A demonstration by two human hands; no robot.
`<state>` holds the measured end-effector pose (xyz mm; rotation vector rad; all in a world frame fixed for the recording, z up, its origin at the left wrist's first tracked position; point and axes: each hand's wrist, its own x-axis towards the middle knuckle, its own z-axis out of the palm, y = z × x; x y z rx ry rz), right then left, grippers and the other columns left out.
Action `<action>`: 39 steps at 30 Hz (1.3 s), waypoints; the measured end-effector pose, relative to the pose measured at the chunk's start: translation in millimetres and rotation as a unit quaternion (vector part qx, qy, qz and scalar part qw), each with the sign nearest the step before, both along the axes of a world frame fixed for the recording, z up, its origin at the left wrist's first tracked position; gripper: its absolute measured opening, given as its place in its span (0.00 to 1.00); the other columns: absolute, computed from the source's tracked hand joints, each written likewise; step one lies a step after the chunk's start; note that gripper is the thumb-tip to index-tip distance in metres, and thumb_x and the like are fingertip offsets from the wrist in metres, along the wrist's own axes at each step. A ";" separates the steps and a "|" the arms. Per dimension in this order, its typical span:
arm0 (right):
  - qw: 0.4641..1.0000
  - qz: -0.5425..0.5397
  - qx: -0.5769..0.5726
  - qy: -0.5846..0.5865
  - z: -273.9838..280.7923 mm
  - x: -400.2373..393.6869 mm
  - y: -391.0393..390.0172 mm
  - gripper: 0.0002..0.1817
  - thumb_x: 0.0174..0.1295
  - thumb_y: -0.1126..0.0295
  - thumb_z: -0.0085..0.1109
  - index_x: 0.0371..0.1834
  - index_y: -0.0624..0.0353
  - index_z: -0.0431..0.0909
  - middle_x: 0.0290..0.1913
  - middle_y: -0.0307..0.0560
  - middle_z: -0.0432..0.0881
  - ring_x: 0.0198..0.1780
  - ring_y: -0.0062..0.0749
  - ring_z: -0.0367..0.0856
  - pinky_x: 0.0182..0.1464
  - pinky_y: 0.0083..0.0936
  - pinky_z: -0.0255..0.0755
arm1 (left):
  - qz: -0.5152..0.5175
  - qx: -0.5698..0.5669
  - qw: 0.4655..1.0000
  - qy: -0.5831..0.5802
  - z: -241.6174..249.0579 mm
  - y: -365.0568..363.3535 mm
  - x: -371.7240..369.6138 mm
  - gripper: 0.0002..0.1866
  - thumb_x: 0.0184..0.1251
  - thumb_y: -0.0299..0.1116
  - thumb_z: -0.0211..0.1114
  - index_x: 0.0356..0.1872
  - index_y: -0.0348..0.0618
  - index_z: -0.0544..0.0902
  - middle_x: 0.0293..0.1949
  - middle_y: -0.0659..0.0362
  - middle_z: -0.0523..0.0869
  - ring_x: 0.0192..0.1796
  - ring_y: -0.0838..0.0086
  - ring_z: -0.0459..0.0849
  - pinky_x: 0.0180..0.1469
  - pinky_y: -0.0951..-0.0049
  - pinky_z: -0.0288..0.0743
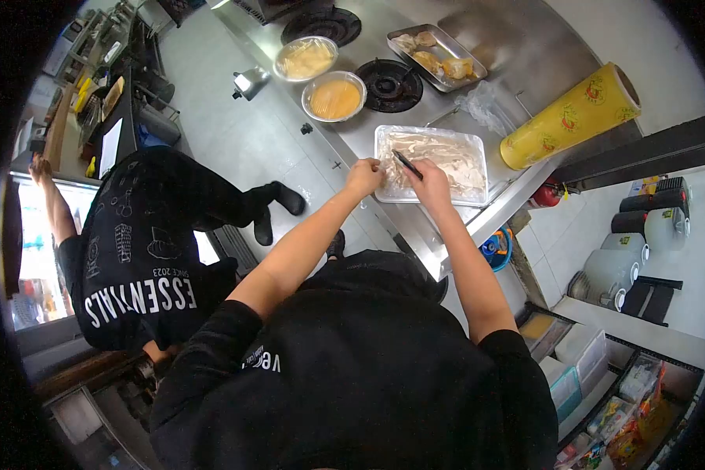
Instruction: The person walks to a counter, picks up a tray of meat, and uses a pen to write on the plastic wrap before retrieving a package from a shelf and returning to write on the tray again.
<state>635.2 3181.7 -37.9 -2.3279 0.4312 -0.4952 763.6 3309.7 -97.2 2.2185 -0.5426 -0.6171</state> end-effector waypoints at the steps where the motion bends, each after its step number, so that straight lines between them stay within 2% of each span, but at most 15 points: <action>1: 1.000 -0.004 -0.007 0.003 0.2 -0.2 1.0 0.11 0.59 0.65 0.64 0.39 0.61 0.84 0.32 0.52 0.79 0.34 0.48 0.79 0.37 0.36 0.72 | 0.010 -0.002 1.000 0.004 -2.7 -1.4 0.5 0.18 0.57 0.39 0.67 0.47 0.41 0.85 0.41 0.49 0.88 0.46 0.58 0.86 0.51 0.63 0.78; 3: 1.000 -0.009 -0.013 0.016 4.5 -0.4 2.3 0.11 0.59 0.66 0.65 0.39 0.61 0.84 0.33 0.52 0.79 0.34 0.47 0.79 0.37 0.35 0.72 | 0.019 -0.005 1.000 0.007 -1.7 -4.8 -0.9 0.17 0.57 0.39 0.68 0.44 0.41 0.86 0.37 0.50 0.89 0.42 0.60 0.88 0.48 0.64 0.79; 5: 1.000 -0.008 0.005 -0.011 3.2 -0.3 2.6 0.11 0.59 0.65 0.64 0.39 0.61 0.84 0.34 0.52 0.79 0.35 0.47 0.79 0.38 0.35 0.72 | 0.055 -0.015 0.998 -0.016 -3.2 -6.2 -3.6 0.13 0.58 0.39 0.67 0.37 0.40 0.87 0.34 0.51 0.89 0.40 0.60 0.88 0.46 0.63 0.79; 8: 1.000 -0.006 -0.006 0.002 5.2 -1.5 -0.7 0.11 0.60 0.65 0.63 0.40 0.61 0.84 0.34 0.52 0.79 0.36 0.47 0.79 0.38 0.36 0.72 | 0.065 -0.026 0.997 -0.018 -5.7 -7.5 -1.8 0.13 0.59 0.40 0.66 0.35 0.39 0.85 0.34 0.50 0.88 0.39 0.59 0.87 0.45 0.62 0.79; 12: 1.000 -0.001 -0.010 -0.015 1.2 -2.1 -4.4 0.11 0.61 0.64 0.62 0.40 0.61 0.84 0.34 0.52 0.79 0.36 0.48 0.80 0.38 0.37 0.72 | 0.079 -0.033 0.996 -0.020 -5.0 -8.2 -5.7 0.14 0.59 0.40 0.66 0.36 0.39 0.85 0.33 0.50 0.88 0.39 0.58 0.87 0.45 0.62 0.79; 14: 1.000 -0.012 -0.014 0.009 -1.1 -2.0 -5.9 0.11 0.62 0.64 0.62 0.40 0.61 0.83 0.34 0.52 0.79 0.36 0.48 0.80 0.38 0.37 0.72 | 0.078 -0.035 0.996 0.009 -2.4 -7.4 -8.5 0.16 0.58 0.41 0.65 0.40 0.39 0.82 0.40 0.46 0.87 0.46 0.52 0.85 0.50 0.59 0.78; 18: 1.000 -0.012 -0.010 0.000 -2.8 -1.9 -4.6 0.11 0.62 0.64 0.62 0.40 0.61 0.83 0.34 0.53 0.78 0.35 0.48 0.79 0.37 0.37 0.71 | 0.062 -0.026 0.997 0.039 -1.5 -2.3 -13.8 0.18 0.55 0.42 0.68 0.41 0.39 0.83 0.41 0.46 0.87 0.47 0.53 0.85 0.51 0.61 0.78; 20: 1.000 -0.012 0.009 0.003 -1.6 -2.1 -2.8 0.11 0.62 0.65 0.62 0.39 0.61 0.83 0.33 0.53 0.78 0.34 0.48 0.78 0.36 0.36 0.71 | 0.031 0.012 0.999 0.008 -7.2 -0.6 -15.4 0.23 0.49 0.45 0.74 0.42 0.38 0.85 0.37 0.49 0.89 0.42 0.60 0.88 0.48 0.65 0.80; 24: 1.000 -0.008 -0.002 0.005 2.1 0.1 -0.4 0.11 0.62 0.65 0.62 0.36 0.63 0.83 0.32 0.53 0.77 0.33 0.48 0.78 0.36 0.36 0.70 | 0.013 0.021 1.000 -0.016 -12.0 3.3 -18.0 0.22 0.50 0.42 0.74 0.42 0.37 0.86 0.32 0.50 0.88 0.34 0.64 0.88 0.40 0.66 0.82; 26: 1.000 -0.011 0.013 -0.014 2.0 1.2 2.5 0.11 0.61 0.65 0.63 0.34 0.64 0.83 0.32 0.53 0.77 0.32 0.48 0.77 0.35 0.35 0.70 | 0.006 0.000 0.996 0.085 -6.5 5.5 -19.4 0.17 0.53 0.39 0.72 0.39 0.36 0.86 0.27 0.52 0.87 0.24 0.69 0.85 0.27 0.68 0.80; 27: 1.000 -0.008 0.014 -0.015 1.1 1.5 2.8 0.11 0.61 0.65 0.63 0.34 0.64 0.83 0.32 0.53 0.77 0.32 0.48 0.77 0.35 0.35 0.70 | 0.009 0.000 0.996 0.083 -2.1 7.1 -21.0 0.17 0.53 0.39 0.72 0.39 0.36 0.86 0.27 0.52 0.87 0.24 0.69 0.85 0.27 0.68 0.80; 29: 1.000 -0.012 -0.007 0.004 -1.8 0.8 2.2 0.11 0.61 0.65 0.63 0.34 0.64 0.83 0.32 0.53 0.77 0.32 0.48 0.78 0.35 0.35 0.70 | 0.035 -0.033 0.985 0.163 6.1 10.8 -25.7 0.14 0.55 0.37 0.70 0.34 0.35 0.86 0.24 0.54 0.86 0.17 0.73 0.80 0.19 0.71 0.76; 33: 1.000 -0.005 0.000 -0.015 -0.5 -0.5 5.8 0.11 0.61 0.65 0.64 0.33 0.64 0.82 0.32 0.53 0.77 0.32 0.48 0.78 0.36 0.35 0.70 | 0.043 -0.042 0.978 0.199 11.1 14.1 -30.8 0.12 0.58 0.36 0.68 0.33 0.35 0.84 0.25 0.55 0.86 0.18 0.74 0.79 0.18 0.72 0.74; 35: 1.000 -0.010 0.011 0.013 4.3 -2.4 8.6 0.11 0.61 0.65 0.63 0.34 0.64 0.82 0.32 0.53 0.77 0.34 0.49 0.78 0.37 0.36 0.70 | 0.067 -0.093 0.960 0.256 5.0 14.0 -32.0 0.11 0.61 0.34 0.65 0.36 0.35 0.82 0.28 0.56 0.86 0.18 0.76 0.78 0.17 0.73 0.71; 39: 0.999 0.004 -0.019 0.034 -3.8 -0.3 3.3 0.12 0.61 0.64 0.63 0.35 0.63 0.82 0.33 0.54 0.77 0.36 0.50 0.78 0.40 0.38 0.71 | 0.064 -0.085 0.961 0.254 0.8 13.3 -31.2 0.09 0.62 0.32 0.64 0.38 0.36 0.81 0.29 0.58 0.86 0.18 0.77 0.77 0.16 0.73 0.69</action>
